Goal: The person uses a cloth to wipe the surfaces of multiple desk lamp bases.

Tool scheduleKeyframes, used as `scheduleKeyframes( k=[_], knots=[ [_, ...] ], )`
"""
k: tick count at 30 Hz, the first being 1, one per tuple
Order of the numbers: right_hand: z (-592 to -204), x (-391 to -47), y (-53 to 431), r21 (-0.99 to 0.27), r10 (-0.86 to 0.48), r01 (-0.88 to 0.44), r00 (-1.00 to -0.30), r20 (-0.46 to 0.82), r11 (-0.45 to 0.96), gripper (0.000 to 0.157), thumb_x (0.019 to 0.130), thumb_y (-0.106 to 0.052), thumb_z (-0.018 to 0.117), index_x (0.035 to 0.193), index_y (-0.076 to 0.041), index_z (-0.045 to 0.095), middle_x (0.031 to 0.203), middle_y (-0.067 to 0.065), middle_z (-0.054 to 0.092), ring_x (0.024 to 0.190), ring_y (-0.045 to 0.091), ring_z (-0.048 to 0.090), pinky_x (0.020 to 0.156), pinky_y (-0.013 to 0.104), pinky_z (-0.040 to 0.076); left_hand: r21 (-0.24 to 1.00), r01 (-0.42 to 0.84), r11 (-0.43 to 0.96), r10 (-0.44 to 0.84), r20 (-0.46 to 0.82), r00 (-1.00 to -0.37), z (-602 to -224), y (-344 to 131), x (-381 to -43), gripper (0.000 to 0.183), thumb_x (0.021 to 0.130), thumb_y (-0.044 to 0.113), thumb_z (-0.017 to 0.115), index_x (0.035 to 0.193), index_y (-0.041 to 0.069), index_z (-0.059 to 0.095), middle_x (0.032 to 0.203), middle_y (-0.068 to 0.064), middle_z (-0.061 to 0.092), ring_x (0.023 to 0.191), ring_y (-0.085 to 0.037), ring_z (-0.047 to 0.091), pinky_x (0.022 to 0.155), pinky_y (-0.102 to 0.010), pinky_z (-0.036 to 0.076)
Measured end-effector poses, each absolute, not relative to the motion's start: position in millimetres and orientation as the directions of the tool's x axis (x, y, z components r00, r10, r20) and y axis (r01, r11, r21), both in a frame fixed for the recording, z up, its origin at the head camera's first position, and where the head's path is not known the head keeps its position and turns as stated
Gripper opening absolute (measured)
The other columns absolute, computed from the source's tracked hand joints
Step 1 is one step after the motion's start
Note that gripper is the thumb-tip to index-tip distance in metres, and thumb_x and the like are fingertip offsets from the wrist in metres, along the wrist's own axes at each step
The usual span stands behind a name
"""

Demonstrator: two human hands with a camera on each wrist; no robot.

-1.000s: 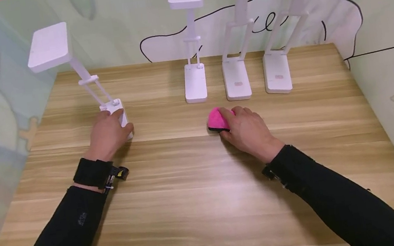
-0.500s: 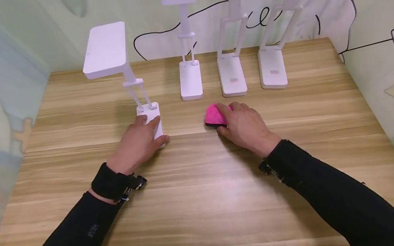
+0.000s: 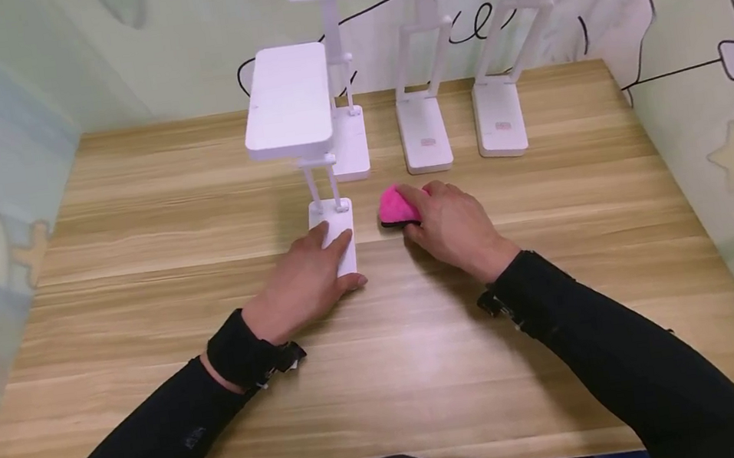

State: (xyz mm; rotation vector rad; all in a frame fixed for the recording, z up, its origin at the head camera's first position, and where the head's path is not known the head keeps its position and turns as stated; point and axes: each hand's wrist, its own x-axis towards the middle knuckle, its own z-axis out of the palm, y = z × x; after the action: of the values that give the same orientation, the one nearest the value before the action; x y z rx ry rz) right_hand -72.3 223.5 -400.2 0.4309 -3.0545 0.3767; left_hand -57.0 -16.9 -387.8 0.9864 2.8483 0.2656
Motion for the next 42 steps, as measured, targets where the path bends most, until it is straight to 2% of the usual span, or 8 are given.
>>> scheduleKeyframes(
  k=[6, 10, 13, 16, 21, 28, 34, 42],
  knots=[
    [-396, -73, 225, -0.235, -0.300, -0.307, -0.952, 0.065, 0.922, 0.058, 0.081, -0.016, 0.065, 0.136, -0.011, 0.047, 0.101, 0.020, 0.061, 0.087, 0.033, 0.059, 0.073, 0.049, 0.051, 0.319, 0.619, 0.718, 0.654, -0.005, -0.756, -388, -11, -51, 0.065, 0.084, 0.046, 0.062, 0.131, 0.002, 0.050, 0.126, -0.024, 0.054, 0.108, -0.034, 0.057, 0.093, -0.045, 0.049],
    [-385, -69, 230, -0.258, -0.279, -0.280, -0.959, 0.040, 0.925, 0.057, 0.081, -0.014, 0.064, 0.136, -0.014, 0.048, 0.102, 0.018, 0.061, 0.087, 0.030, 0.058, 0.072, 0.047, 0.050, 0.451, 0.517, 0.728, 0.575, 0.012, -0.818, -391, -25, -62, 0.071, 0.079, 0.043, 0.069, 0.130, -0.002, 0.050, 0.127, -0.020, 0.055, 0.117, -0.032, 0.051, 0.102, -0.043, 0.042],
    [-372, -62, 226, -0.268, -0.299, -0.305, -0.952, 0.066, 0.914, 0.057, 0.080, -0.013, 0.065, 0.135, -0.017, 0.050, 0.103, 0.016, 0.061, 0.085, 0.028, 0.056, 0.070, 0.045, 0.049, 0.530, 0.419, 0.737, 0.520, -0.050, -0.853, -395, -31, -76, 0.095, 0.068, 0.055, 0.074, 0.137, 0.000, 0.039, 0.136, -0.018, 0.048, 0.129, -0.035, 0.040, 0.110, -0.049, 0.032],
    [-362, -57, 213, -0.248, -0.394, -0.417, -0.909, 0.138, 0.875, 0.055, 0.078, -0.014, 0.068, 0.132, -0.017, 0.054, 0.101, 0.016, 0.061, 0.085, 0.028, 0.057, 0.071, 0.043, 0.051, 0.584, 0.365, 0.726, 0.539, -0.153, -0.828, -400, -29, -89, 0.115, 0.059, 0.066, 0.073, 0.145, 0.007, 0.024, 0.148, -0.012, 0.036, 0.140, -0.037, 0.020, 0.113, -0.059, 0.014],
    [-363, -56, 179, -0.164, -0.553, -0.585, -0.808, 0.203, 0.794, 0.051, 0.076, -0.015, 0.072, 0.126, -0.018, 0.060, 0.093, 0.014, 0.063, 0.082, 0.026, 0.059, 0.071, 0.040, 0.054, 0.599, 0.355, 0.718, 0.588, -0.248, -0.770, -406, -29, -105, 0.118, 0.057, 0.066, 0.074, 0.149, 0.018, 0.017, 0.153, -0.005, 0.031, 0.144, -0.037, 0.005, 0.110, -0.066, -0.001],
    [-364, -62, 153, -0.018, -0.599, -0.610, -0.783, 0.170, 0.792, 0.030, 0.082, -0.012, 0.058, 0.111, -0.016, 0.066, 0.077, 0.013, 0.060, 0.064, 0.025, 0.051, 0.053, 0.038, 0.049, 0.599, 0.360, 0.716, 0.604, -0.272, -0.749, -401, -30, -110, 0.117, 0.057, 0.063, 0.076, 0.149, 0.020, 0.017, 0.151, -0.006, 0.034, 0.145, -0.035, 0.005, 0.110, -0.064, -0.002],
    [-353, -60, 174, 0.129, -0.557, -0.544, -0.823, 0.111, 0.830, 0.014, 0.080, -0.011, 0.062, 0.092, -0.013, 0.068, 0.069, 0.012, 0.055, 0.060, 0.028, 0.050, 0.049, 0.039, 0.048, 0.591, 0.345, 0.729, 0.593, -0.294, -0.750, -394, -29, -108, 0.117, 0.059, 0.063, 0.075, 0.149, 0.020, 0.015, 0.153, -0.008, 0.031, 0.146, -0.032, 0.001, 0.112, -0.062, -0.004],
    [-361, -64, 146, 0.033, -0.643, -0.647, -0.748, 0.165, 0.761, 0.018, 0.084, -0.013, 0.057, 0.097, -0.012, 0.069, 0.079, 0.013, 0.061, 0.064, 0.026, 0.052, 0.052, 0.039, 0.050, 0.613, 0.326, 0.720, 0.596, -0.305, -0.743, -396, -29, -103, 0.120, 0.056, 0.064, 0.076, 0.150, 0.022, 0.014, 0.152, -0.003, 0.033, 0.145, -0.034, -0.001, 0.111, -0.064, -0.005]
  ],
)
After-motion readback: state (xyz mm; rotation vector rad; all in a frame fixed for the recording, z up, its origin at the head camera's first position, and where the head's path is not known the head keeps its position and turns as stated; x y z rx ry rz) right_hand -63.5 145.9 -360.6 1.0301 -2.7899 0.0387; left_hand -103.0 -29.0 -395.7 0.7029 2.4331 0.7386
